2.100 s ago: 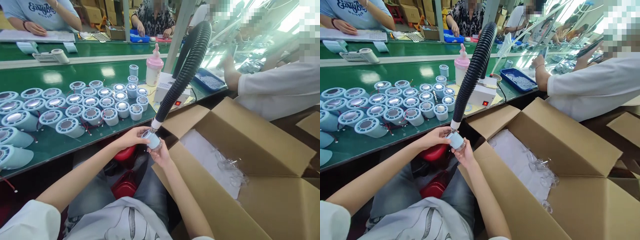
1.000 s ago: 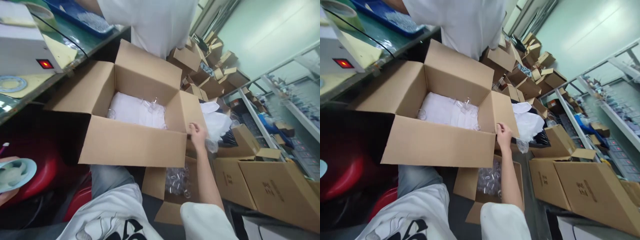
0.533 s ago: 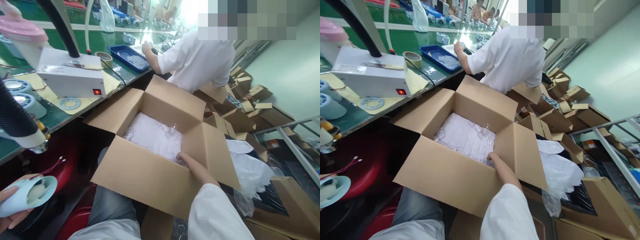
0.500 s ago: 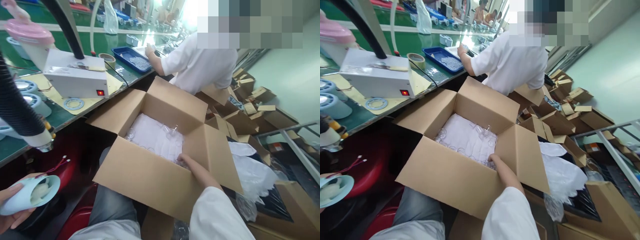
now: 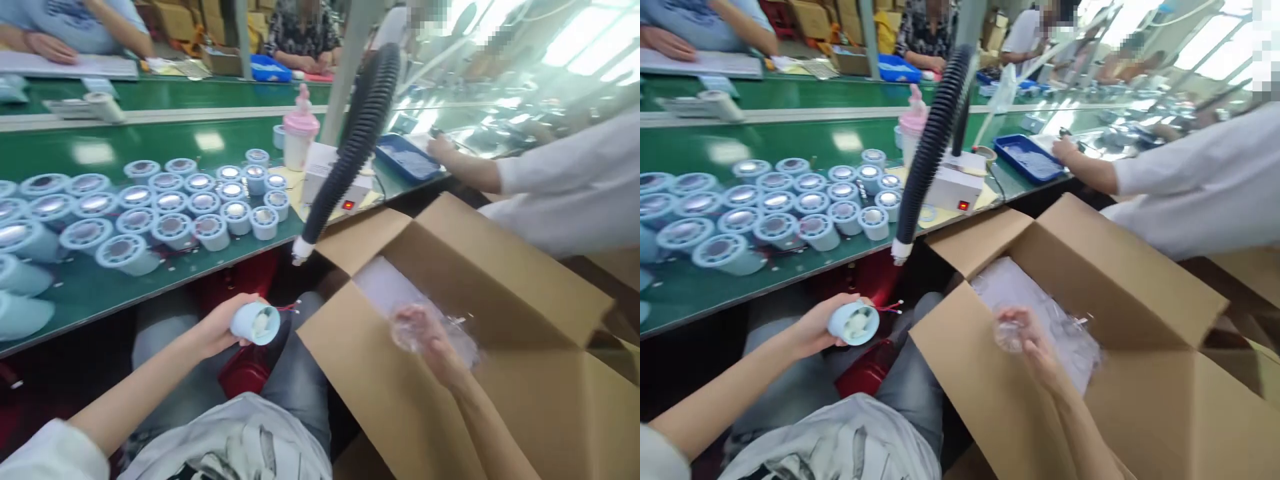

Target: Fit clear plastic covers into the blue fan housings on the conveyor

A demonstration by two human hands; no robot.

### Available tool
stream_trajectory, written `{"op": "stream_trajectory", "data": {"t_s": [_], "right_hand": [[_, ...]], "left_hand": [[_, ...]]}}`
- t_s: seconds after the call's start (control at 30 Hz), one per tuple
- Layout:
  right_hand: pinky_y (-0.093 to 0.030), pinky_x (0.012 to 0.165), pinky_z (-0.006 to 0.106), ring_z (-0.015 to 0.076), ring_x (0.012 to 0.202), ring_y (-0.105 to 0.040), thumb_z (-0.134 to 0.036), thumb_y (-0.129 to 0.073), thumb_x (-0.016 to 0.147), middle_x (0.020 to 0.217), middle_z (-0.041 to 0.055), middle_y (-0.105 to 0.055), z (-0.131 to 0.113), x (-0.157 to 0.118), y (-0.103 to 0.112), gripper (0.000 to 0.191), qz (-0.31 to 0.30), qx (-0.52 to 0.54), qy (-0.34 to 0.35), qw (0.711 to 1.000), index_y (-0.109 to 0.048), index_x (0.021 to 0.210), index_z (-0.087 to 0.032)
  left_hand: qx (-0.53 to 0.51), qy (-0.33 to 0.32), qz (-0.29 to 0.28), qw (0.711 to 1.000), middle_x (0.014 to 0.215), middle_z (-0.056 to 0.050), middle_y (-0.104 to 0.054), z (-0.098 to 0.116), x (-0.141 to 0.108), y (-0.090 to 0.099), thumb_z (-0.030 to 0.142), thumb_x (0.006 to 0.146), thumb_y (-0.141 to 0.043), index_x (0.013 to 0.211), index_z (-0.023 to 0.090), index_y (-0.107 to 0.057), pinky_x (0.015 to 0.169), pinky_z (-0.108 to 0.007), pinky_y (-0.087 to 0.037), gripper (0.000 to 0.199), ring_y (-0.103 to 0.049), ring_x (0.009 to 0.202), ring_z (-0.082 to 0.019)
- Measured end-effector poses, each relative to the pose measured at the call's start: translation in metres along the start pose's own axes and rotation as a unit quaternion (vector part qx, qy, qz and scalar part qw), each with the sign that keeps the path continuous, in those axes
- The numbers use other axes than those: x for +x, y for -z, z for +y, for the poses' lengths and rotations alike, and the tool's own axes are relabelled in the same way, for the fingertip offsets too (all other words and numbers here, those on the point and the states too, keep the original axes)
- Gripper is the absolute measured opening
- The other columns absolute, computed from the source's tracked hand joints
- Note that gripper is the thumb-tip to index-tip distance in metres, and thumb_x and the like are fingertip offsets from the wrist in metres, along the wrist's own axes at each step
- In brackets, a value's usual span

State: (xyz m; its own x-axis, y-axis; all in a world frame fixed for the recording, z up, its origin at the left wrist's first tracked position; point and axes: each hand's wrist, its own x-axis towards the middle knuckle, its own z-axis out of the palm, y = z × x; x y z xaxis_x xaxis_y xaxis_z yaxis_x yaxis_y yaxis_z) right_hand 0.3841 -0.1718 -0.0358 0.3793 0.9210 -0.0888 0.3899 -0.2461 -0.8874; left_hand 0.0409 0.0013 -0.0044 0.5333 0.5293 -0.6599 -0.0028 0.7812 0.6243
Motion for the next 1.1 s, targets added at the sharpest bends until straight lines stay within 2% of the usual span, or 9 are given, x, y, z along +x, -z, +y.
{"op": "stream_trajectory", "data": {"t_s": [0.1, 0.27, 0.37, 0.47, 0.6, 0.77, 0.97, 1.03, 1.1], "right_hand": [[-0.053, 0.088, 0.043, 0.0274, 0.107, -0.06, -0.051, -0.039, 0.091, 0.112, 0.0111, -0.061, -0.061, -0.009, -0.074, 0.039, -0.166, -0.001, 0.149, 0.975, -0.058, 0.114, -0.025], [-0.055, 0.078, 0.045, 0.0327, 0.104, -0.056, -0.03, -0.057, 0.086, 0.121, 0.0162, -0.049, -0.114, -0.006, -0.156, 0.044, -0.071, -0.251, 0.349, 0.9, -0.055, 0.13, -0.027], [-0.056, 0.075, 0.048, 0.0355, 0.106, -0.052, -0.018, -0.062, 0.081, 0.129, 0.0162, -0.047, -0.122, 0.005, -0.175, 0.039, -0.077, -0.307, 0.356, 0.879, -0.063, 0.119, -0.026], [-0.056, 0.076, 0.046, 0.0333, 0.107, -0.053, -0.008, -0.069, 0.071, 0.126, 0.012, -0.052, -0.127, 0.01, -0.181, 0.021, -0.146, -0.272, 0.336, 0.89, -0.068, 0.085, -0.023], [-0.055, 0.078, 0.037, 0.0222, 0.094, -0.06, -0.025, -0.072, 0.074, 0.108, 0.0077, -0.056, -0.137, 0.007, -0.18, 0.015, -0.209, -0.071, 0.22, 0.95, -0.06, 0.067, -0.02], [-0.052, 0.055, 0.024, 0.0165, 0.078, -0.061, -0.034, -0.063, 0.081, 0.092, 0.0072, -0.06, -0.145, 0.007, -0.174, 0.025, -0.177, 0.087, 0.082, 0.977, -0.065, 0.06, -0.019], [-0.06, 0.065, 0.034, 0.024, 0.091, -0.066, -0.043, -0.072, 0.074, 0.097, 0.0077, -0.069, -0.143, 0.013, -0.166, 0.028, -0.18, 0.221, -0.001, 0.959, -0.068, 0.059, -0.02], [-0.059, 0.081, 0.041, 0.0274, 0.106, -0.063, -0.038, -0.077, 0.071, 0.112, 0.0079, -0.068, -0.142, 0.011, -0.163, 0.017, -0.209, 0.183, 0.072, 0.958, -0.073, 0.076, -0.023], [-0.051, 0.096, 0.045, 0.0279, 0.118, -0.057, -0.027, -0.079, 0.069, 0.126, 0.0075, -0.062, -0.14, 0.008, -0.16, 0.031, -0.222, 0.091, 0.177, 0.955, -0.071, 0.099, -0.026]], "left_hand": [[0.038, 0.0, -0.016, 0.999, 0.052, -0.004, -0.059, -0.003, -0.008, 0.008, 0.036, 0.082, -0.055, 0.08, 0.01, -0.063, 0.027, -0.015, -0.033, 0.027, -0.051, 0.037, -0.011], [0.145, -0.047, -0.05, 0.987, 0.064, -0.001, -0.059, 0.002, -0.03, 0.02, 0.039, 0.08, -0.06, 0.083, 0.013, -0.064, 0.031, -0.015, -0.031, 0.026, -0.048, 0.045, -0.009], [0.367, -0.181, -0.048, 0.911, 0.081, -0.002, -0.062, 0.007, -0.043, 0.025, 0.034, 0.082, -0.057, 0.088, 0.016, -0.065, 0.056, -0.021, -0.046, 0.02, -0.056, 0.069, -0.014], [0.492, -0.303, -0.017, 0.816, 0.095, -0.004, -0.061, 0.008, -0.051, 0.029, 0.029, 0.084, -0.056, 0.092, 0.018, -0.065, 0.083, -0.03, -0.045, 0.016, -0.057, 0.088, -0.018], [0.474, -0.342, 0.009, 0.812, 0.106, -0.006, -0.059, 0.002, -0.047, 0.038, 0.038, 0.073, -0.073, 0.111, 0.022, -0.059, 0.084, -0.032, -0.046, 0.044, -0.057, 0.095, -0.021], [0.484, -0.382, -0.032, 0.787, 0.11, -0.008, -0.054, -0.009, -0.034, 0.049, 0.045, 0.059, -0.082, 0.116, 0.025, -0.064, 0.094, -0.04, -0.045, 0.063, -0.055, 0.103, -0.024], [0.344, -0.302, -0.115, 0.881, 0.127, -0.011, -0.057, -0.011, -0.04, 0.042, 0.03, 0.069, -0.078, 0.129, 0.024, -0.055, 0.093, -0.038, -0.051, 0.065, -0.057, 0.114, -0.025], [0.282, -0.266, -0.106, 0.915, 0.126, -0.011, -0.059, -0.011, -0.044, 0.039, 0.028, 0.069, -0.077, 0.13, 0.023, -0.053, 0.091, -0.037, -0.053, 0.065, -0.061, 0.108, -0.024], [0.23, -0.235, -0.098, 0.939, 0.124, -0.01, -0.062, -0.012, -0.047, 0.038, 0.026, 0.069, -0.077, 0.13, 0.023, -0.052, 0.087, -0.035, -0.054, 0.066, -0.063, 0.103, -0.023]]}}
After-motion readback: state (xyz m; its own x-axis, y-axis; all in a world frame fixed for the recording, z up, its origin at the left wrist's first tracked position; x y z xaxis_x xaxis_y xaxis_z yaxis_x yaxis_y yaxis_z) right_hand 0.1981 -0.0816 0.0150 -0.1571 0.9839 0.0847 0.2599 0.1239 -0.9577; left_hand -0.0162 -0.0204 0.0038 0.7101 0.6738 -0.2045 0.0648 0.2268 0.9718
